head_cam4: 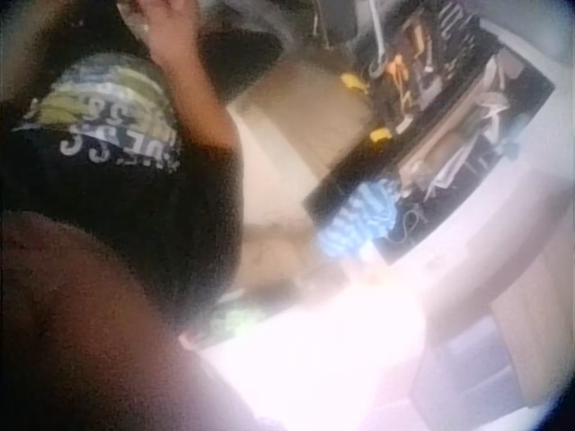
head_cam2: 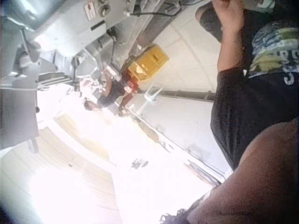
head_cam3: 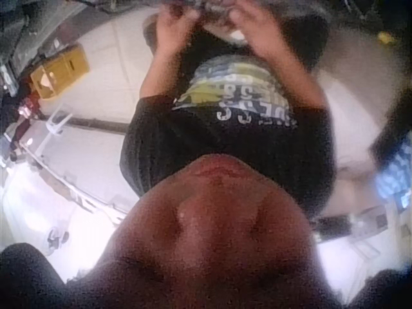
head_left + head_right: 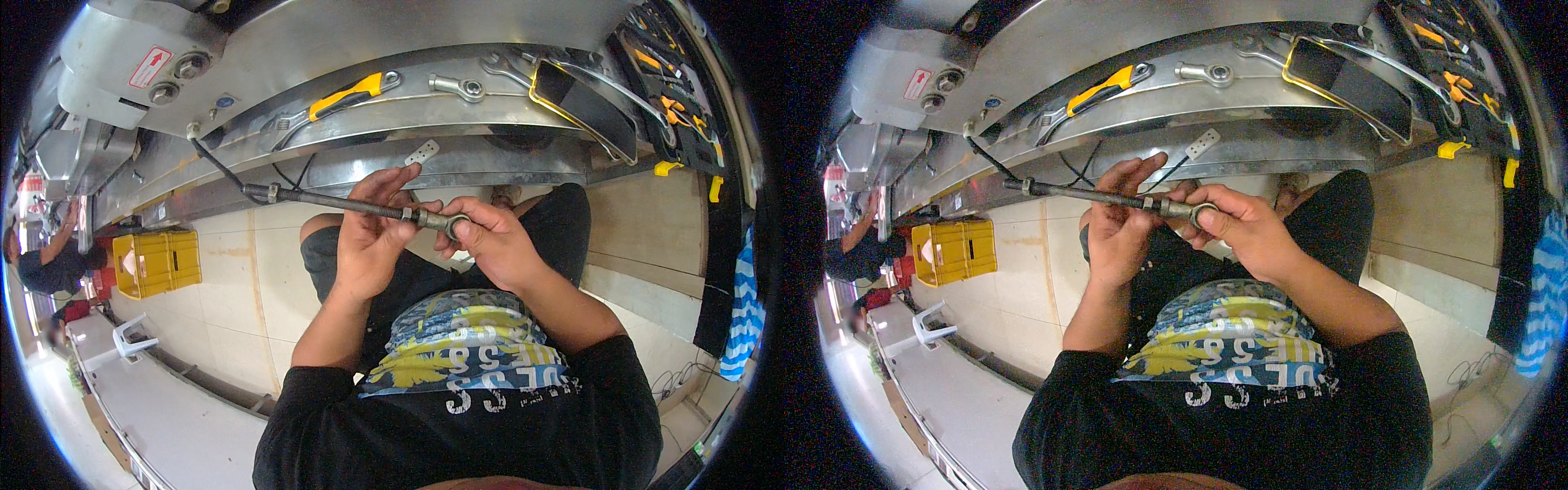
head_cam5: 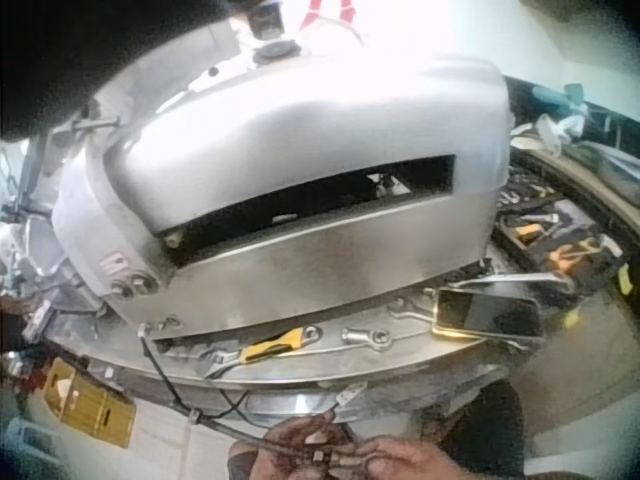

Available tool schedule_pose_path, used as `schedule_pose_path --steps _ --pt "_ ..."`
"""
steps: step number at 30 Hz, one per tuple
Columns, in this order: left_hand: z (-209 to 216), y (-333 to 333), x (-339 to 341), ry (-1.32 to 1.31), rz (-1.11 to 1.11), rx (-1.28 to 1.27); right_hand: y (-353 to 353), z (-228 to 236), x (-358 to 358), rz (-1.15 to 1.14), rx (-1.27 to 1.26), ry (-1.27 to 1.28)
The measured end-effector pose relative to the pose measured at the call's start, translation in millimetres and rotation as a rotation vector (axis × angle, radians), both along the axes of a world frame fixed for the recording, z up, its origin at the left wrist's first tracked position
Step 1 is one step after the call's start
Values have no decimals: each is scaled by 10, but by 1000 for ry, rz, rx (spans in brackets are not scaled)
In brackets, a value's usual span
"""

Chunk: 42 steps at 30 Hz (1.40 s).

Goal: The person sits on the floor and assembles a mechanical linkage by hand, attaching a socket to a rod and then using a wrench to tighten the connection. The person handles the rod, socket, and wrench to complete the assembly.

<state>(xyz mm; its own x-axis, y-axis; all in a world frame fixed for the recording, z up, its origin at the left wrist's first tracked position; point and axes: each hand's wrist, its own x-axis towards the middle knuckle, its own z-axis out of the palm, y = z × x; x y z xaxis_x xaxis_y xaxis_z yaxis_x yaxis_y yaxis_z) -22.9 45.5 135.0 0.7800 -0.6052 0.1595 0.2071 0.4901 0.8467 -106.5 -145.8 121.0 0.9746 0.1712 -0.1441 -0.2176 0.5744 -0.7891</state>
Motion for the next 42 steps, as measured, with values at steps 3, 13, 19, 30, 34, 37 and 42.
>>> schedule_pose_path --steps 3,13,19,30,34,37,42 --pt "24 -13 -5 29 11 39 48 -8 -16 -78 -37 7" --pt "2 -9 -55 69 70 93 12 43 -14 -24 -53 -2" --pt "49 -34 -60 50 -45 -109 -24 13 -11 -18 -100 -20" --pt "47 11 -32 -5 -76 -66 -42 30 -22 3 -232 -120" --pt "-8 43 -24 53 -51 31 -31 57 -9 28 -256 -143" --pt "138 7 -74 29 -27 64 -36 29 -26 0 -225 -92" --pt "24 30 -34 -17 -78 -33 -76 25 -14 15 -279 -170"
